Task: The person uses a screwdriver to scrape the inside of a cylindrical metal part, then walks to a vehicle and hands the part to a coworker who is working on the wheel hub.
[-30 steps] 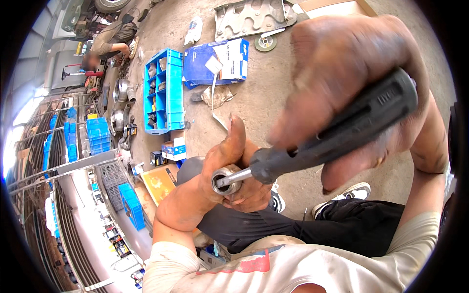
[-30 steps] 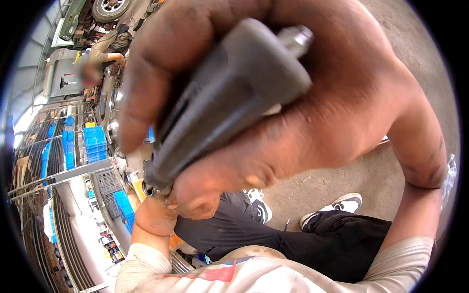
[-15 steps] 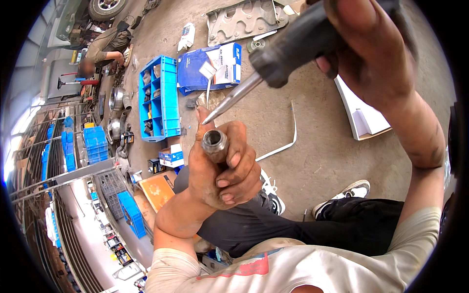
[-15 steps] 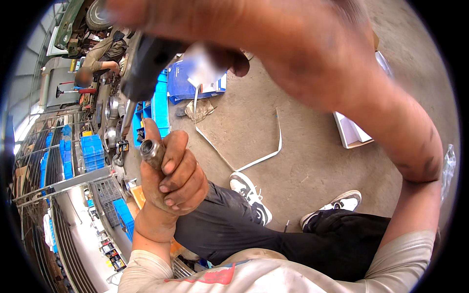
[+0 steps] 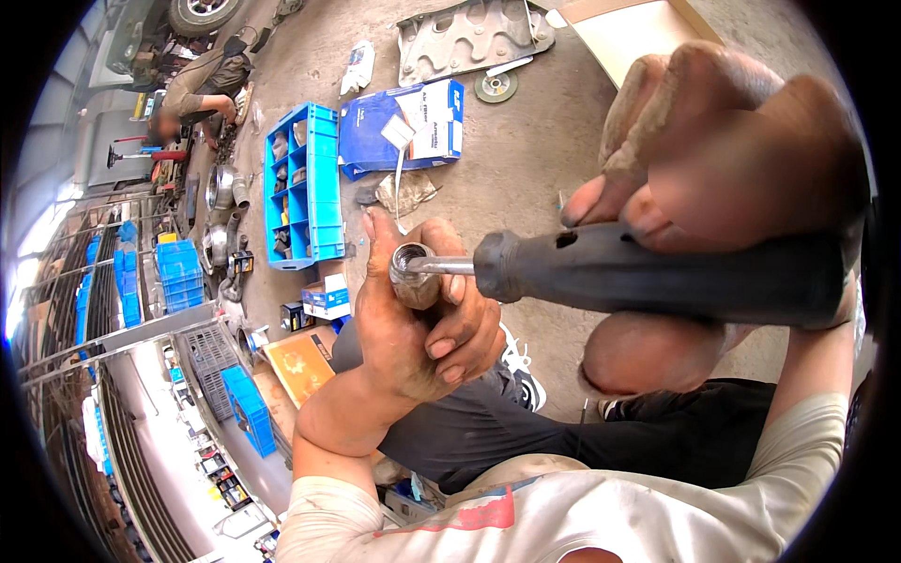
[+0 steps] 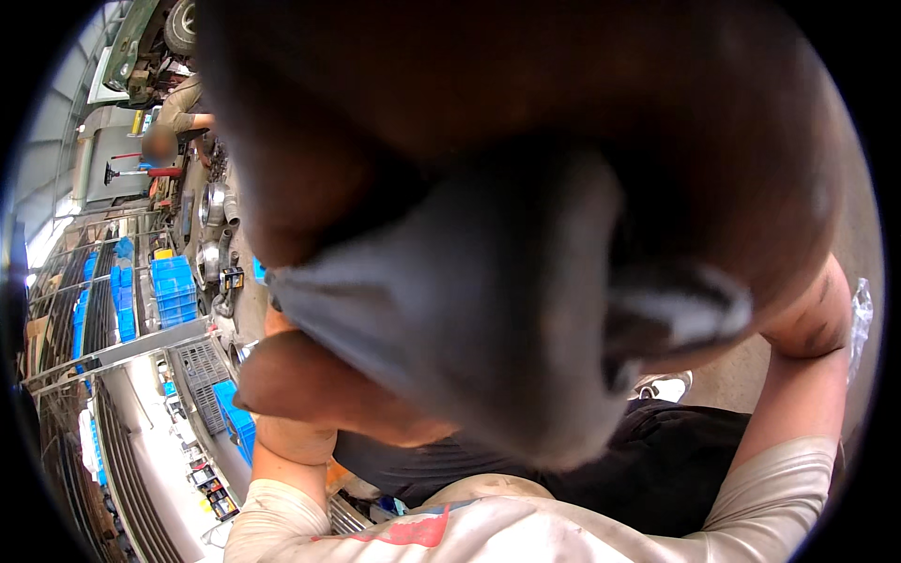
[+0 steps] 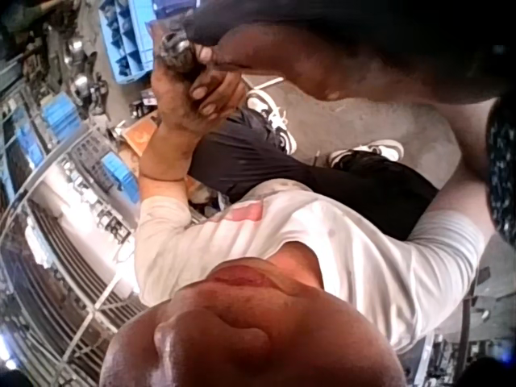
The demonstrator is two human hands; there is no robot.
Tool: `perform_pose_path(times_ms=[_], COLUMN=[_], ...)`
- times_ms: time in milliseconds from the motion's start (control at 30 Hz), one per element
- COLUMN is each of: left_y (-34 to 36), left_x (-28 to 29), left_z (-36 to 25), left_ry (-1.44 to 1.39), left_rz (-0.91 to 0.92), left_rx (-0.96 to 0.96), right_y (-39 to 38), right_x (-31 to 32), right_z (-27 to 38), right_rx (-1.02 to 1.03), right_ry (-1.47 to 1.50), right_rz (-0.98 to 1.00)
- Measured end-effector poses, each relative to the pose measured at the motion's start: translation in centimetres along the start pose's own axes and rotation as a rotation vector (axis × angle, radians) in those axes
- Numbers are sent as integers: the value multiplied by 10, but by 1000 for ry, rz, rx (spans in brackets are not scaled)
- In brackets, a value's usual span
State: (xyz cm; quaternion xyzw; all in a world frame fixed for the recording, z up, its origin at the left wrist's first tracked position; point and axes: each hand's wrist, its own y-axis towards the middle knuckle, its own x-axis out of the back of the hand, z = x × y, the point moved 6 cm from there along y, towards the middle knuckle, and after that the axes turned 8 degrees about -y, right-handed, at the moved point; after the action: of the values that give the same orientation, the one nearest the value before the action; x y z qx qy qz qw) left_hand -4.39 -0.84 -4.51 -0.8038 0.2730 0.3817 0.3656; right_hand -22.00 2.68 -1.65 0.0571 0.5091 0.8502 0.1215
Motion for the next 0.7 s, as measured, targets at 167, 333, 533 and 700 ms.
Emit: perform_pose_path(times_ms=[167, 333, 533, 700], left_y=[-6, 0, -3, -3], left_x=[3, -1, 0, -2], left_z=[-2, -1, -1, 1], left_ry=[17, 38, -38, -48], left_rz=[-21, 14, -31, -14], left_rx=[-28, -33, -54, -37], right_y=[55, 55, 49, 47], right_x=[-11, -8, -16, -18], right_z=[13, 23, 29, 35], right_rx=[2, -104, -135, -212], right_ry=[-23, -87, -114, -167], right_rz=[531, 487, 339, 328])
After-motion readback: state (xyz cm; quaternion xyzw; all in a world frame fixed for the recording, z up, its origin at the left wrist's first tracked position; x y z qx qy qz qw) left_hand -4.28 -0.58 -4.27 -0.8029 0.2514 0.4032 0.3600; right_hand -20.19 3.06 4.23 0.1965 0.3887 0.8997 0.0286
